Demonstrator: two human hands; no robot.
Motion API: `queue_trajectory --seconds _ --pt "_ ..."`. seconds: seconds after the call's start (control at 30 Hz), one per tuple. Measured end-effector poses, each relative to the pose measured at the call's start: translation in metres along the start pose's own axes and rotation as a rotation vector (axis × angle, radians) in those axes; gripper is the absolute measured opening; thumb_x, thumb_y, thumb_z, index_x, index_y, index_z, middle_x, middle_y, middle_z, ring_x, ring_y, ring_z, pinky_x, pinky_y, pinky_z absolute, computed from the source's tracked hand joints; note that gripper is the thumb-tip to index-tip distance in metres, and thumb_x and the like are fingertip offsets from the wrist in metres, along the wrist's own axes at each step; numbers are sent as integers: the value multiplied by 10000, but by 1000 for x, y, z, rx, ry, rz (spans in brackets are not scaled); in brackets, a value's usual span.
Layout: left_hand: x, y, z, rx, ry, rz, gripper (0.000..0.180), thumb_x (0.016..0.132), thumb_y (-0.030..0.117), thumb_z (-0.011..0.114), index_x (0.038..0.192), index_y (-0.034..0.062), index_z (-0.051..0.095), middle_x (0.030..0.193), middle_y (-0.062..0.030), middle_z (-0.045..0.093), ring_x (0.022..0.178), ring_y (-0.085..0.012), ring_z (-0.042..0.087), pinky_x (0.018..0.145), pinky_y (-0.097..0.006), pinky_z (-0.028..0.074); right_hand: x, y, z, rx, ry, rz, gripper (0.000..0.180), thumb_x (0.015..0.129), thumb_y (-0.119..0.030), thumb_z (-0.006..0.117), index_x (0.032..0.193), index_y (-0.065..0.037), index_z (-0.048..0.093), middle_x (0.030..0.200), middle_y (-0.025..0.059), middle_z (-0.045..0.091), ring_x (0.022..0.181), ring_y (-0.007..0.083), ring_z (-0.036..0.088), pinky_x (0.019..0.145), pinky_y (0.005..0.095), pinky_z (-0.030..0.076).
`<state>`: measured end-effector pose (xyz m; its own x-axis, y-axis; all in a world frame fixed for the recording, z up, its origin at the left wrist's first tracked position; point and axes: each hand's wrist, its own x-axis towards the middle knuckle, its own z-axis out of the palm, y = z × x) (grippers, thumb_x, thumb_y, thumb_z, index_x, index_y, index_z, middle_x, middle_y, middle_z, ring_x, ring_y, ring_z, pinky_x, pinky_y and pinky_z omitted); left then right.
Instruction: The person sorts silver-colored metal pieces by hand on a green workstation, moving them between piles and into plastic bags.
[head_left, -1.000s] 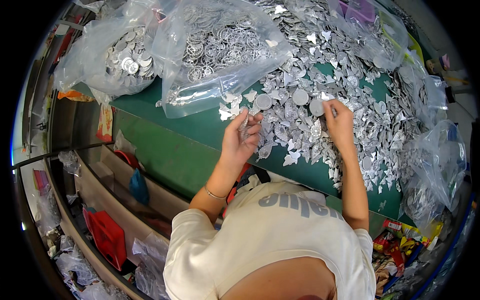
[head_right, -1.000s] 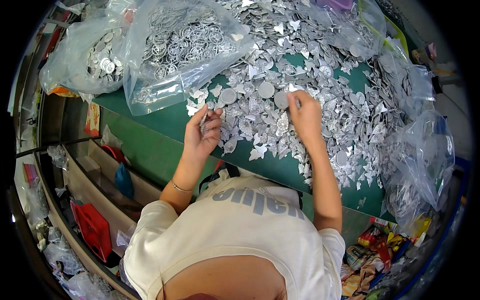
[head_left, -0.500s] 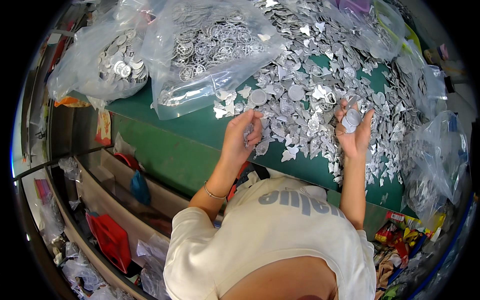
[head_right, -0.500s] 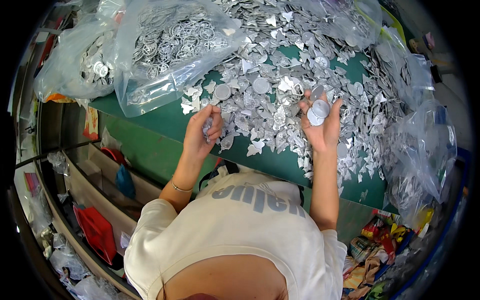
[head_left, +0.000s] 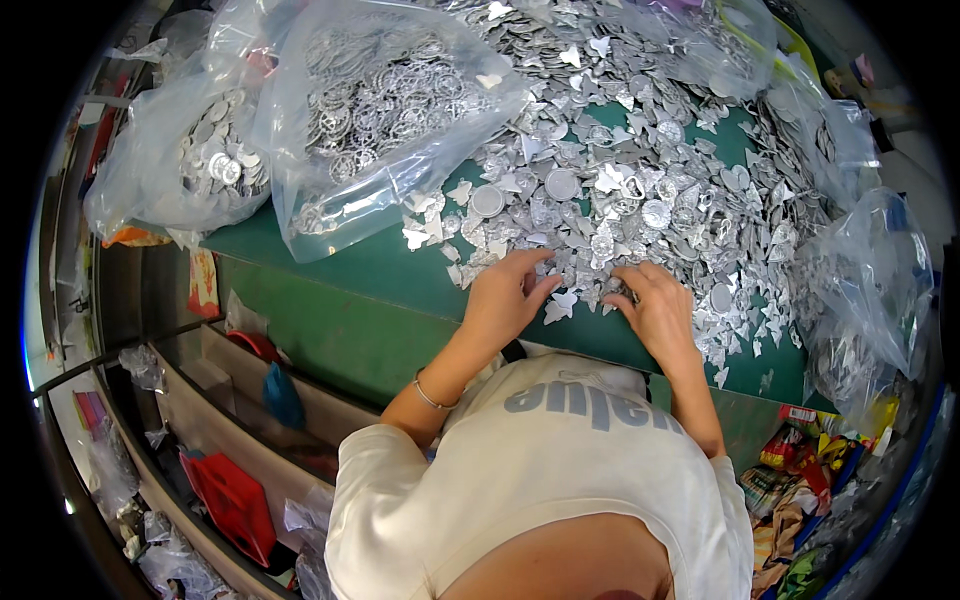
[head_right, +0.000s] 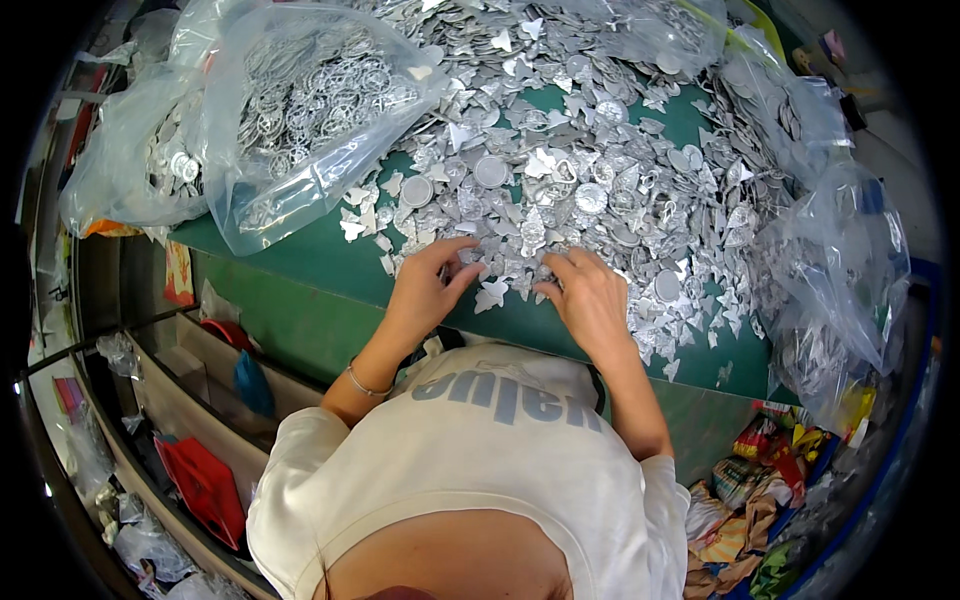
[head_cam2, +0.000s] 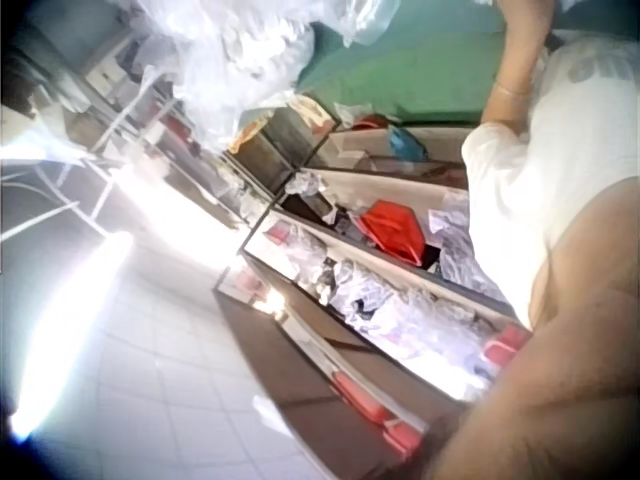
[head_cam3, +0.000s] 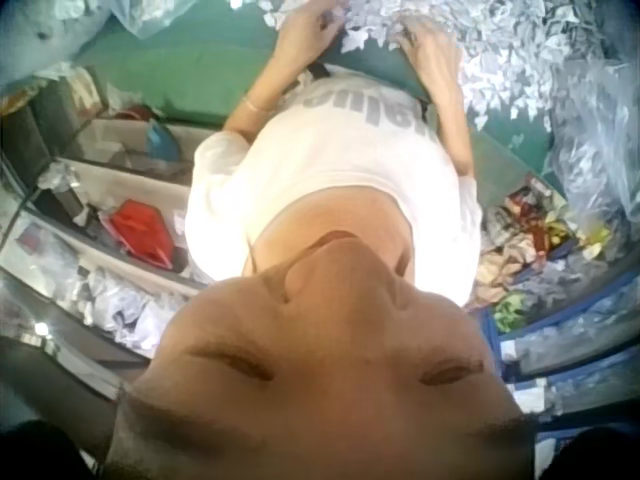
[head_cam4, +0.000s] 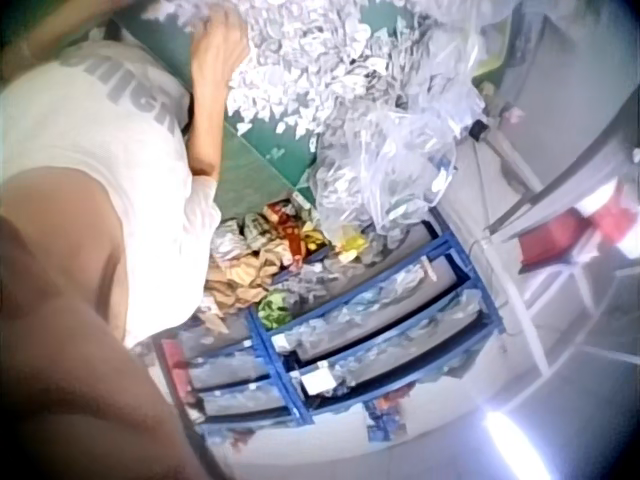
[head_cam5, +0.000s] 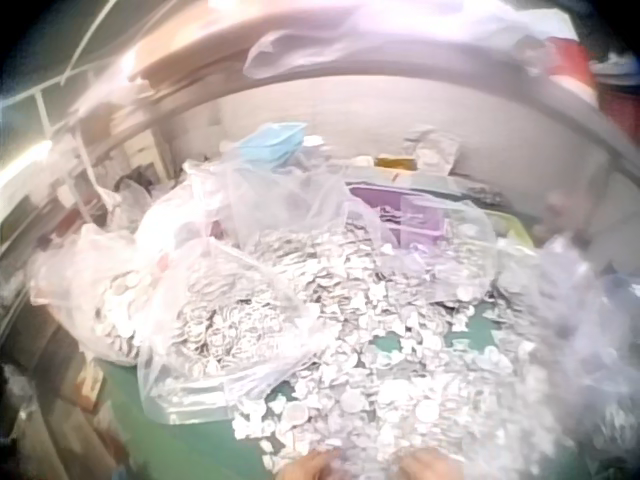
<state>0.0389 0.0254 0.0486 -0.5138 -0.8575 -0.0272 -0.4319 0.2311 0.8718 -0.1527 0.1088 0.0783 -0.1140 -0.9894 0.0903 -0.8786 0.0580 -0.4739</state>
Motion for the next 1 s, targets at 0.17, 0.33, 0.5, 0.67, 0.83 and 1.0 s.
queue_trajectory --seconds 0.17,0.33,0.5,0.67,0.83,1.0 --pt "7 11 -2 97 33 -36 240 769 107 666 1000 65 614 645 -82 547 539 -211 533 506 -325 430 -7 32 -31 -26 -137 150 157 721 -159 693 807 -50 620 736 102 563 653 310 573 547 389 426" --pt "28 26 20 228 -13 200 234 758 126 666 979 82 602 862 -87 546 594 -268 584 523 -375 455 9 37 -33 -34 232 177 154 769 -77 626 916 -37 607 916 109 570 684 316 594 581 385 464" --pt "62 50 54 289 -62 144 314 723 141 704 1016 87 602 988 -89 540 716 -297 589 603 -371 479 43 44 -4 -170 129 119 379 750 -96 653 1099 -17 530 1031 102 533 701 310 608 581 382 489" --pt "67 49 62 268 39 183 294 723 133 704 996 85 604 962 -95 544 754 -310 588 619 -370 479 44 46 0 -15 275 155 317 737 -103 669 1022 -16 562 919 112 533 678 303 602 547 383 478" --pt "79 46 62 276 81 206 294 717 110 707 988 78 600 911 -102 551 766 -298 590 620 -361 475 30 75 -11 257 466 125 95 756 -37 630 850 -30 622 761 125 545 668 295 582 563 367 464" --pt "95 54 64 292 38 234 282 722 95 699 984 69 598 893 -106 557 778 -294 595 623 -358 474 25 54 -23 2 235 219 237 717 -127 705 906 -23 605 878 112 529 707 293 587 567 384 464"
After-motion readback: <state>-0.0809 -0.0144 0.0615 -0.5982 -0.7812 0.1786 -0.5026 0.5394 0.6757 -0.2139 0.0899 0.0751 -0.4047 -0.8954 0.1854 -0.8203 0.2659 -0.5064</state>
